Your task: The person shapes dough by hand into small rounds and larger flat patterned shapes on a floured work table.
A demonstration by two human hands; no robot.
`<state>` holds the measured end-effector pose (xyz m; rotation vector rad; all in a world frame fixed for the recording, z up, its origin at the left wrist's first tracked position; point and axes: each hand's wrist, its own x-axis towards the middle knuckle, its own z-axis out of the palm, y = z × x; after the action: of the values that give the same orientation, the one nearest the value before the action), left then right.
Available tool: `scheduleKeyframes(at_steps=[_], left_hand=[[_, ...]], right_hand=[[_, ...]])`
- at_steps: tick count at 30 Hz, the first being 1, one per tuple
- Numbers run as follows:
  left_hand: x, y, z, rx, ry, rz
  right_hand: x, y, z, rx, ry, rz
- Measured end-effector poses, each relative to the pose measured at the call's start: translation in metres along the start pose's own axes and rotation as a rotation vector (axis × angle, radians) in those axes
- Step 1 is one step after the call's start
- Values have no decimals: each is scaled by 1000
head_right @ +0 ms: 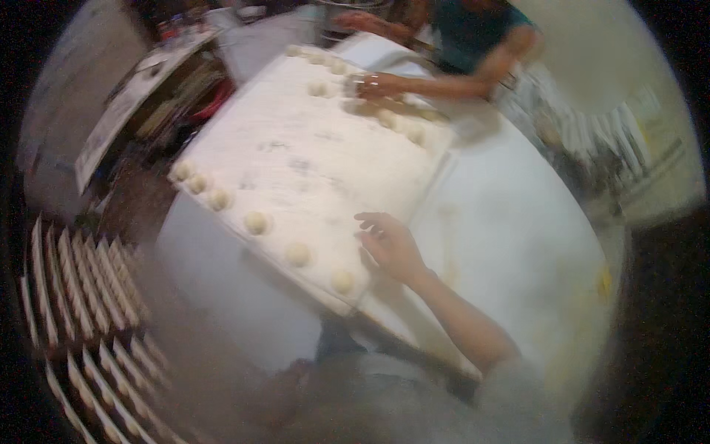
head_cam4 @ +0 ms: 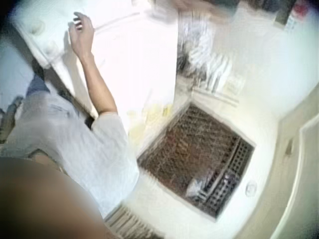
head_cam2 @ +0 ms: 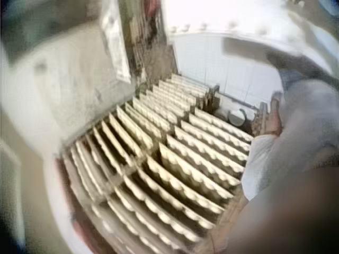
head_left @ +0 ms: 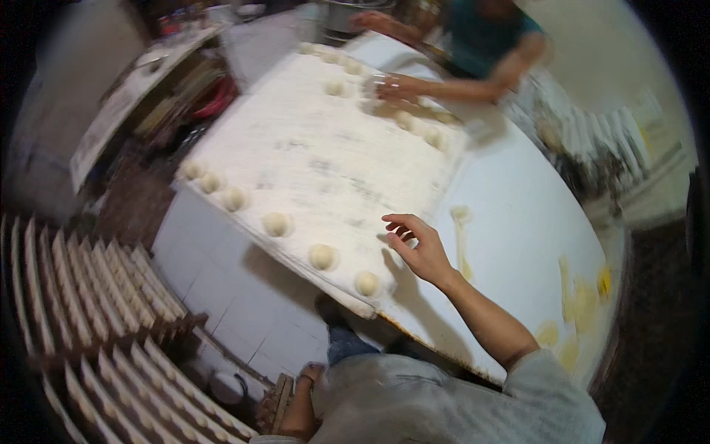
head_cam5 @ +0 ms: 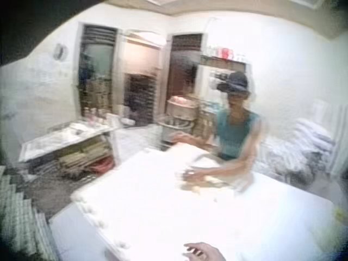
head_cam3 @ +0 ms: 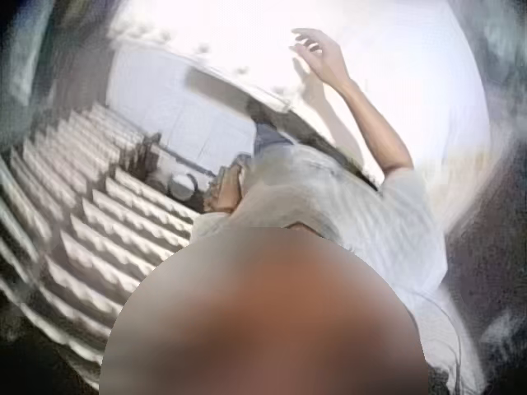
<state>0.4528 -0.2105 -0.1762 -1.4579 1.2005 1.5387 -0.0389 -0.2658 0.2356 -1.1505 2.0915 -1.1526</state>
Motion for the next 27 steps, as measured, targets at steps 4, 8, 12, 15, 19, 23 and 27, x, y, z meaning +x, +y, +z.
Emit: scheduleKeyframes(at_steps=[4, 8, 12, 15, 19, 23, 27], left_hand=[[34, 75, -12, -365, 31, 294], [19, 120, 35, -362, 53, 419], [-18, 142, 103, -177, 37, 395], [-48, 129, 191, 171, -12, 402], [-106, 165, 201, 375, 49, 427], [-171, 208, 251, 279, 53, 511], [-137, 202, 246, 485, 69, 554]], right_hand=[[-197, 156, -109, 131, 425, 494], [-510, 362, -186, 164, 1007, 735], [-657, 488, -268, 199, 1289, 857], [-719, 554, -352, -849, 1175, 868], [-589, 545, -400, -739, 1140, 670], [-549, 505, -422, -595, 1048, 750], [-618, 515, -464, -381, 1008, 876]])
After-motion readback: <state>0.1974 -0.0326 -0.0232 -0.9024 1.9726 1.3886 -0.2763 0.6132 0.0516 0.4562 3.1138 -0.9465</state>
